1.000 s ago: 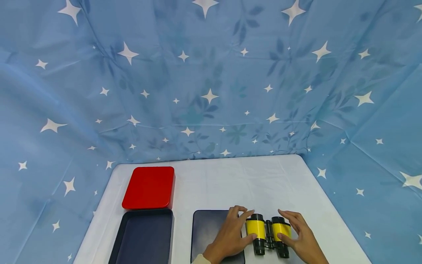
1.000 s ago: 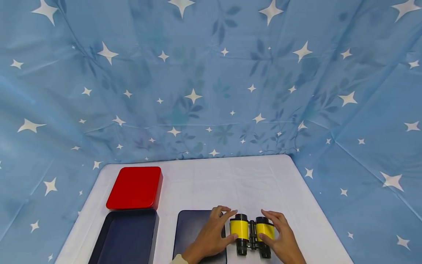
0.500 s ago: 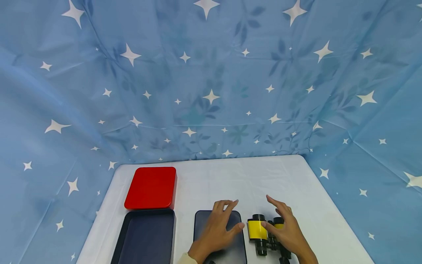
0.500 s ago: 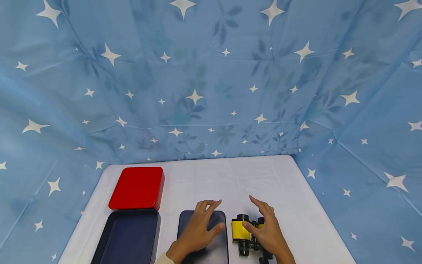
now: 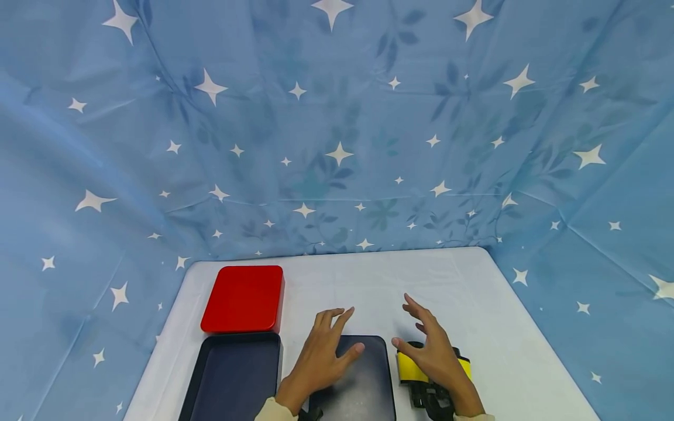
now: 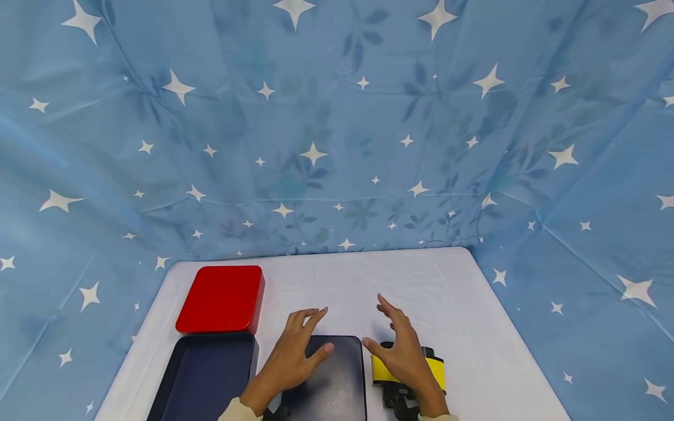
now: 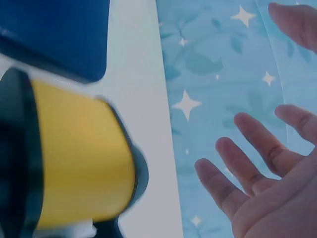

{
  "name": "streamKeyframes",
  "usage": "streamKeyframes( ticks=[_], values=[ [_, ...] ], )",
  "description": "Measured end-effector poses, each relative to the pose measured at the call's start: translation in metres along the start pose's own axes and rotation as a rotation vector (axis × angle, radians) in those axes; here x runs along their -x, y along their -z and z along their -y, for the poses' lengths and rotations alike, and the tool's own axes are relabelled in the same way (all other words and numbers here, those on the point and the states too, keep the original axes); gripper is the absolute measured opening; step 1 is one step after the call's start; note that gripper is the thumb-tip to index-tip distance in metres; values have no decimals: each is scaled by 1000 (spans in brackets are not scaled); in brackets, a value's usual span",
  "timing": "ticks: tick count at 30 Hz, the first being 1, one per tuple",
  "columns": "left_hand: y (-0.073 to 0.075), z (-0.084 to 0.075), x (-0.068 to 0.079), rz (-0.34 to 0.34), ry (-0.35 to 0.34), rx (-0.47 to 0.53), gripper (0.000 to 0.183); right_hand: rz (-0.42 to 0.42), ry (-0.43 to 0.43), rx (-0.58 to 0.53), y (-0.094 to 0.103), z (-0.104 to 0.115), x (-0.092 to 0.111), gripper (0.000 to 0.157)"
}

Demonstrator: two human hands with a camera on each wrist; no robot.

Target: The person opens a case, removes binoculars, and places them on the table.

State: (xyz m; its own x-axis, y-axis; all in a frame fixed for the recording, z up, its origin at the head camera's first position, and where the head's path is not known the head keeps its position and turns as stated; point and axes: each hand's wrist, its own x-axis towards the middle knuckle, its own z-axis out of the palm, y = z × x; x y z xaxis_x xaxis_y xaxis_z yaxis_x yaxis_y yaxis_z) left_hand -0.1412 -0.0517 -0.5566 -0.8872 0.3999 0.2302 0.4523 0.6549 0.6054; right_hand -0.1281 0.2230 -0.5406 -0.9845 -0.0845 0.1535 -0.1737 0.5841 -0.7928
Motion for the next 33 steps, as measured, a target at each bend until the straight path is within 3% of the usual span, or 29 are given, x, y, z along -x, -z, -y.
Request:
streamKeyframes(
  ticks=[15,24,33],
  values=[
    [31,19,4,-89,70,35,70,-5,103,-85,-36,29,-33,87],
    [51,34,7,-172,100,-2,67,44,136,-114,-57,49,-48,83],
    [66,54,11,-205,142,-20,66,76,164,-143,-80,68,-59,76]
  ],
)
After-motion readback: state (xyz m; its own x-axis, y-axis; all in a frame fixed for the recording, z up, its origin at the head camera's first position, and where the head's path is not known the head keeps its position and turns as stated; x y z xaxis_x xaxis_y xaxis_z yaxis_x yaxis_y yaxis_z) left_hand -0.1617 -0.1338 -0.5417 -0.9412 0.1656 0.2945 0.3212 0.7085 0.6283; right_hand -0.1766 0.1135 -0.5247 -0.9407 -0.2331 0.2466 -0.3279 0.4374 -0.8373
